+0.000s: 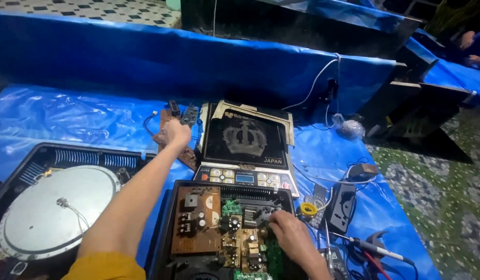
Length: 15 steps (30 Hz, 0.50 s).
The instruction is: Repairing an induction cooker by connecting internal wiring harnesses and installing circuit boards.
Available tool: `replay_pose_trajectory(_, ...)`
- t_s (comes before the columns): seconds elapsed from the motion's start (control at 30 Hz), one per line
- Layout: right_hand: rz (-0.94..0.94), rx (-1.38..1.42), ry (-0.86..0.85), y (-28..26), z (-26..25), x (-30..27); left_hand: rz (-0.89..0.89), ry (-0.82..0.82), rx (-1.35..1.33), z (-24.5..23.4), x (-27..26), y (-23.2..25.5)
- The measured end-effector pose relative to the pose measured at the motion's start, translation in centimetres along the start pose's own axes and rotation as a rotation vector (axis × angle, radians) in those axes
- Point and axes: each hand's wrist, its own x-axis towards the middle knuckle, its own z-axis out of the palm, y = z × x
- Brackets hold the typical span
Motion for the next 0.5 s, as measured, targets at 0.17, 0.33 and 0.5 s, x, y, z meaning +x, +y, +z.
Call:
replay_pose_trajectory(0.17,0.010,0.014,-0.002,0.0,0.0,0.1,0.008,-0.072,-0.344,-5.8,-3.3,0.0)
replay_pose_trajectory(0.33,-0.158,0.037,0.082,0.5,0.1,-1.1,0.018,-0.424,-0.467,-16.8,-21.3,-0.8)
replay_pose_trajectory(0.5,-0.136,0.159,0.131,-1.9,-2.6,-4.8,-0.119,-0.663,-0.407,-18.2,-34.4,-9.0)
